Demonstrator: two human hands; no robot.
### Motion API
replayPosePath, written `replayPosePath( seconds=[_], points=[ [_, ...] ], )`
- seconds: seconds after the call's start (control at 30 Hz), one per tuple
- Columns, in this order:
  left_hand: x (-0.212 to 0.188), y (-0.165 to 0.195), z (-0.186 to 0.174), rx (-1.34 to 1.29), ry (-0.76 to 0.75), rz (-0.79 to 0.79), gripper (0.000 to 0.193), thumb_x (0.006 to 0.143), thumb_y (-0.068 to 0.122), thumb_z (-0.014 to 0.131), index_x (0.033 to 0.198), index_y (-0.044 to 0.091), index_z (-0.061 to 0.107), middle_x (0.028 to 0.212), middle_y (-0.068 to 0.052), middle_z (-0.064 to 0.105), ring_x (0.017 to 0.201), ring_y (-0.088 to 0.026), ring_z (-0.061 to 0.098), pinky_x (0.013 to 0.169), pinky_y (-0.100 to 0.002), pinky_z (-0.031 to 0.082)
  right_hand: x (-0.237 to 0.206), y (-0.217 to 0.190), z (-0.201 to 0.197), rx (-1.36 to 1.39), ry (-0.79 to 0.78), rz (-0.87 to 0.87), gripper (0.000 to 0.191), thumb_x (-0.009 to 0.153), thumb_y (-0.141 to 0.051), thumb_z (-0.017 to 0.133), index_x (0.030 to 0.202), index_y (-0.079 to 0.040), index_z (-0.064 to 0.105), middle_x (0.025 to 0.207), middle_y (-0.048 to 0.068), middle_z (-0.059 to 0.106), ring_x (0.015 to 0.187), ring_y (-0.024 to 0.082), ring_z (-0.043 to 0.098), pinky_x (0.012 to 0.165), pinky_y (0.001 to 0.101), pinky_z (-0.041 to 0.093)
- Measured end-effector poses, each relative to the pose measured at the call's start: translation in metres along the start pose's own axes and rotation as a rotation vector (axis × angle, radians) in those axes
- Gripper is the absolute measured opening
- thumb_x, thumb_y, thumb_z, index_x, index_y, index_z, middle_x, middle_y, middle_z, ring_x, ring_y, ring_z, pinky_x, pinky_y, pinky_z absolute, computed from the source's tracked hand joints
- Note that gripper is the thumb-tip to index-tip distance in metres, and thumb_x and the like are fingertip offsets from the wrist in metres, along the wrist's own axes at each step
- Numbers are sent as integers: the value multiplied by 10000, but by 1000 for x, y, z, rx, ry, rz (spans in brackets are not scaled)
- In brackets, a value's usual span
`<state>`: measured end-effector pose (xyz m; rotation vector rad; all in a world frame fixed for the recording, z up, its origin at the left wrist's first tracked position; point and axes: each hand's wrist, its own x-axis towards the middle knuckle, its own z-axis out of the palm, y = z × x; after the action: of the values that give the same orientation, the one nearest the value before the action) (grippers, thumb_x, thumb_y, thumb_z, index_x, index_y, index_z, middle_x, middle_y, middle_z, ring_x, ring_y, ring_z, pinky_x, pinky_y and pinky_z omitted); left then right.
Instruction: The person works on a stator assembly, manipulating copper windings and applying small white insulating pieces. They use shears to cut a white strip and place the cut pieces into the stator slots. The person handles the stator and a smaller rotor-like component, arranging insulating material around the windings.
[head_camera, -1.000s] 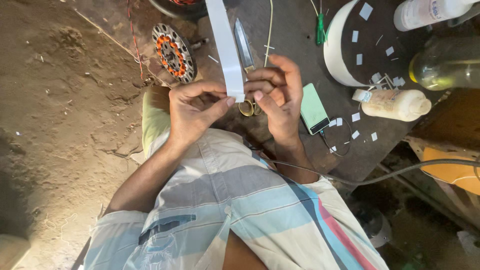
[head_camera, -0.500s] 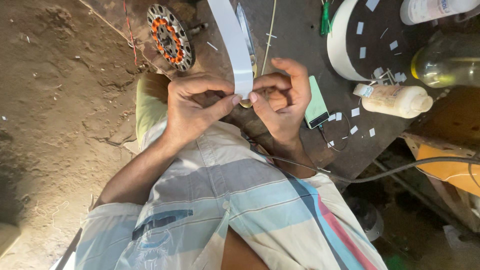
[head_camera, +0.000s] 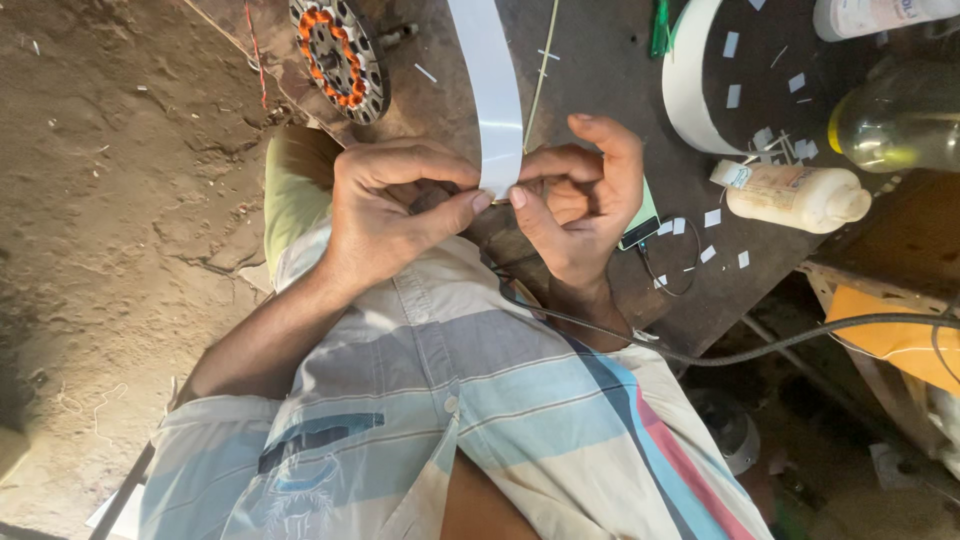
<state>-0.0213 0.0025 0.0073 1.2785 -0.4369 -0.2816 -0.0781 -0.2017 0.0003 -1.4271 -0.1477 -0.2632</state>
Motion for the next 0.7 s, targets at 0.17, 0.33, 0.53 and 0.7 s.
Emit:
replayPosePath(
  seconds=[0.17,0.33,0.53,0.7],
  points=[
    [-1,-4,1,-126,-4,9,172,931,-143,776,1061,-38,735,1051,-106,730,944,-122,703,789,-214,586,0,3,-1,41,-15,-19,610,1022,95,688,1508,-61,355,1023,223,713,897,197,718,838,272,569],
    [-1,-7,2,-237,28,-19,165,944,-161,759,1061,-52,719,1052,-110,715,902,-116,707,797,-227,598,0,3,-5,98,-9,1,556,1066,40,654,1525,-57,356,1026,229,731,869,211,732,825,308,605],
    [-1,-6,2,-210,38,-40,157,941,-171,757,1049,-65,717,1034,-115,717,914,-121,707,777,-223,592,1,2,-4,105,-9,-11,559,1069,50,645,1533,-60,353,1040,232,725,891,230,736,845,333,614],
    [-1,-6,2,-232,39,-32,151,952,-168,752,1055,-63,714,1046,-110,712,894,-111,706,784,-224,595,0,0,-2,106,-12,-3,560,1071,43,643,1536,-64,350,1045,229,729,897,219,734,846,330,612]
  ],
)
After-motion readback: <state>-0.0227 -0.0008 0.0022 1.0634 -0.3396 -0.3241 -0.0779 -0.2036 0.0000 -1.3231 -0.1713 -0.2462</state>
